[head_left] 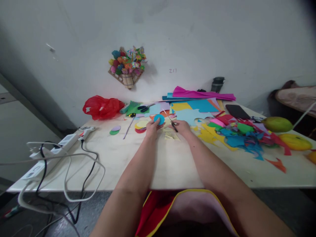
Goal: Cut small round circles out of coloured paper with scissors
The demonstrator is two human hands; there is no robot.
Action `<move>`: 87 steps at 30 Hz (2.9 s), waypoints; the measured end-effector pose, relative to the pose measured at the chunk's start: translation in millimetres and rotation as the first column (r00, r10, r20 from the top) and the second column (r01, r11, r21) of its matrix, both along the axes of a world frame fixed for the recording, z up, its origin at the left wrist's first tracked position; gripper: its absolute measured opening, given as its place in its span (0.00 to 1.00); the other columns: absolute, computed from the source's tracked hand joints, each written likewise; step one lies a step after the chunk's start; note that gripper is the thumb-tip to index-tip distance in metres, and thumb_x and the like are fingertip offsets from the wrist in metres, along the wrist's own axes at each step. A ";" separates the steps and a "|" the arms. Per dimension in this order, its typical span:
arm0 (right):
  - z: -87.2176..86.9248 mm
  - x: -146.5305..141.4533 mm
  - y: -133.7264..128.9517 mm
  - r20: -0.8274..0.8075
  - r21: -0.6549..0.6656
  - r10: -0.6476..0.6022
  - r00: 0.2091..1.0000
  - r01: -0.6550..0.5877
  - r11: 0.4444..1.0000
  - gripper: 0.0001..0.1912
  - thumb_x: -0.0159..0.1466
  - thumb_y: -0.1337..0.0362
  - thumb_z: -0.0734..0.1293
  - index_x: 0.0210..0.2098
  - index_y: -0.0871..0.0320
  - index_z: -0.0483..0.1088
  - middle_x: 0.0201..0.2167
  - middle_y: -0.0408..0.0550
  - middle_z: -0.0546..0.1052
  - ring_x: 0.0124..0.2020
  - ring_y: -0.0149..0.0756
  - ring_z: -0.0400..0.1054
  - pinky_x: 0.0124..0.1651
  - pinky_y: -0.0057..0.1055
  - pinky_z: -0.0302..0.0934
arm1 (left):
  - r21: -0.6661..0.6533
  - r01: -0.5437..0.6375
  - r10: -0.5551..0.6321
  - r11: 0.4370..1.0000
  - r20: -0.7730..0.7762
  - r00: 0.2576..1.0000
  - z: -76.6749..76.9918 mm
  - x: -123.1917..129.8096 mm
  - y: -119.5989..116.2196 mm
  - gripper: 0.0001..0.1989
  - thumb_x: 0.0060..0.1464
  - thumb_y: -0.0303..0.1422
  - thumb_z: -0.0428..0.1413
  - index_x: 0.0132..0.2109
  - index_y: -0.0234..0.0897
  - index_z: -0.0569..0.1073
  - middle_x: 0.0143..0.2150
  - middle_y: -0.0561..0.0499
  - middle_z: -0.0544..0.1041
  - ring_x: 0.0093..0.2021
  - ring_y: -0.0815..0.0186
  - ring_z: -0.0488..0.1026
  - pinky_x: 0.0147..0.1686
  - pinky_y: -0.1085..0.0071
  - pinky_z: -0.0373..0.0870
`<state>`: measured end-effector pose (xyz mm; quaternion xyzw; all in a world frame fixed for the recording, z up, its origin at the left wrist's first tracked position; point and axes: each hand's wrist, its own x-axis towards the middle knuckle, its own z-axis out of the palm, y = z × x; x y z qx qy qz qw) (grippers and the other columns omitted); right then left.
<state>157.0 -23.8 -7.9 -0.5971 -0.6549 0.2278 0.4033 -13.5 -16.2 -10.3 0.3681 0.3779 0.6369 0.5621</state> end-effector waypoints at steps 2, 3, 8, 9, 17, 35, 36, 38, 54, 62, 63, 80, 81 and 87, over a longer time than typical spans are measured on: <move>5.2 -0.6 -5.3 0.204 0.025 -0.065 0.977 0.061 0.998 0.12 0.56 0.51 0.75 0.36 0.50 0.82 0.34 0.48 0.83 0.39 0.45 0.76 0.36 0.33 0.63 | -0.013 0.014 -0.014 1.000 -0.003 1.000 0.7 -0.4 -0.2 0.19 0.44 0.42 0.72 0.35 0.33 0.77 0.33 0.43 0.82 0.40 0.53 0.84 0.39 0.67 0.78; 7.4 -1.2 -7.7 0.276 0.025 -0.082 0.958 0.078 0.997 0.13 0.57 0.50 0.75 0.38 0.49 0.82 0.38 0.49 0.83 0.43 0.47 0.76 0.38 0.33 0.62 | -0.018 0.021 -0.022 1.000 -0.003 1.000 1.1 -0.4 -0.2 0.18 0.45 0.42 0.71 0.35 0.33 0.77 0.33 0.43 0.83 0.42 0.52 0.84 0.40 0.66 0.79; 10.2 -4.8 -10.9 0.395 -0.038 -0.116 0.911 0.143 0.989 0.23 0.57 0.47 0.74 0.49 0.47 0.81 0.48 0.52 0.82 0.48 0.49 0.75 0.39 0.34 0.62 | -0.031 0.060 -0.060 0.998 0.010 0.998 0.7 0.4 1.0 0.18 0.50 0.44 0.68 0.36 0.33 0.75 0.35 0.40 0.83 0.47 0.48 0.83 0.43 0.62 0.79; 9.6 -5.1 -10.3 0.398 -0.053 -0.111 0.910 0.144 0.988 0.25 0.56 0.47 0.75 0.51 0.48 0.81 0.49 0.53 0.81 0.48 0.50 0.75 0.40 0.34 0.62 | -0.032 0.067 -0.067 0.997 0.013 0.998 0.3 0.7 1.7 0.18 0.50 0.45 0.67 0.36 0.33 0.76 0.36 0.40 0.83 0.47 0.48 0.83 0.43 0.62 0.79; 7.1 -5.7 -8.6 0.432 -0.083 0.008 0.902 0.031 0.996 0.33 0.55 0.57 0.76 0.61 0.54 0.75 0.60 0.59 0.75 0.59 0.54 0.69 0.52 0.36 0.63 | -0.013 0.115 -0.115 0.993 0.035 0.993 -1.2 1.5 4.9 0.14 0.53 0.41 0.64 0.37 0.34 0.76 0.37 0.41 0.83 0.46 0.51 0.83 0.43 0.63 0.79; -1.7 -4.9 -4.5 0.398 0.011 -0.162 0.903 0.172 0.985 0.15 0.58 0.55 0.76 0.42 0.54 0.82 0.50 0.60 0.79 0.56 0.54 0.69 0.47 0.36 0.63 | -0.015 0.125 -0.125 0.992 -0.036 0.991 -5.0 2.6 3.2 0.19 0.46 0.37 0.71 0.42 0.33 0.78 0.32 0.46 0.82 0.39 0.56 0.83 0.37 0.66 0.79; -1.5 -5.0 -4.8 0.398 0.026 -0.168 0.902 0.172 0.985 0.14 0.58 0.55 0.76 0.42 0.54 0.82 0.50 0.59 0.79 0.56 0.53 0.69 0.47 0.36 0.64 | -0.024 0.118 -0.119 0.993 -0.027 0.993 -3.8 3.0 2.3 0.20 0.46 0.36 0.71 0.46 0.33 0.78 0.33 0.46 0.83 0.40 0.56 0.83 0.37 0.66 0.79; -0.7 -5.3 -5.0 0.375 0.056 -0.173 0.911 0.164 0.985 0.13 0.59 0.56 0.75 0.41 0.54 0.82 0.50 0.57 0.79 0.56 0.51 0.69 0.48 0.35 0.64 | -0.041 0.107 -0.108 0.993 -0.019 0.994 -1.2 3.9 0.4 0.24 0.48 0.34 0.70 0.52 0.34 0.76 0.35 0.46 0.83 0.41 0.55 0.84 0.38 0.66 0.79; 6.4 -10.9 -9.3 -0.542 0.023 0.206 0.815 -0.230 0.973 0.05 0.52 0.65 0.72 0.30 0.58 0.78 0.32 0.46 0.82 0.41 0.40 0.76 0.52 0.37 0.67 | -0.077 0.071 -0.072 0.994 -0.008 0.997 -0.9 4.1 -0.2 0.22 0.52 0.30 0.67 0.55 0.33 0.77 0.35 0.46 0.83 0.36 0.59 0.83 0.41 0.62 0.80; 6.5 -13.6 -8.4 -0.554 0.015 0.215 0.804 -0.249 0.968 0.06 0.51 0.68 0.71 0.30 0.58 0.76 0.31 0.45 0.81 0.40 0.39 0.75 0.53 0.38 0.66 | -0.082 0.079 -0.080 0.993 -0.005 0.997 -0.6 4.5 0.3 0.21 0.52 0.31 0.67 0.53 0.33 0.78 0.34 0.47 0.82 0.32 0.62 0.81 0.39 0.64 0.80; 6.1 -13.8 -7.9 -0.550 0.016 0.210 0.808 -0.241 0.970 0.06 0.51 0.68 0.71 0.31 0.58 0.76 0.31 0.45 0.80 0.39 0.38 0.75 0.52 0.38 0.66 | -0.080 0.084 -0.085 0.993 -0.007 0.996 -0.5 4.4 0.1 0.21 0.51 0.31 0.68 0.53 0.33 0.78 0.34 0.47 0.82 0.33 0.62 0.81 0.39 0.65 0.80; -13.8 -9.0 12.3 -0.272 0.240 0.016 0.962 0.052 0.969 0.06 0.55 0.62 0.71 0.23 0.55 0.75 0.17 0.40 0.72 0.25 0.36 0.68 0.32 0.29 0.61 | -0.050 0.220 -0.223 0.974 -0.075 0.972 5.2 4.9 -4.4 0.24 0.49 0.37 0.66 0.52 0.33 0.77 0.31 0.48 0.81 0.31 0.61 0.80 0.36 0.65 0.79; -12.9 -8.9 11.7 -0.279 0.233 0.003 0.960 0.065 0.970 0.08 0.55 0.62 0.71 0.21 0.55 0.74 0.17 0.39 0.71 0.24 0.36 0.67 0.31 0.29 0.60 | -0.040 0.214 -0.216 0.976 -0.081 0.973 4.4 4.3 -3.7 0.25 0.47 0.35 0.67 0.53 0.33 0.76 0.29 0.49 0.80 0.30 0.62 0.80 0.38 0.64 0.79; -9.8 -12.9 9.3 -0.392 0.148 0.018 0.920 0.044 0.988 0.07 0.56 0.63 0.70 0.22 0.55 0.74 0.17 0.39 0.74 0.22 0.35 0.69 0.32 0.29 0.62 | 0.041 0.080 -0.070 0.996 -0.198 0.978 -4.1 6.0 2.9 0.24 0.42 0.28 0.65 0.50 0.33 0.75 0.24 0.56 0.75 0.27 0.66 0.76 0.39 0.65 0.77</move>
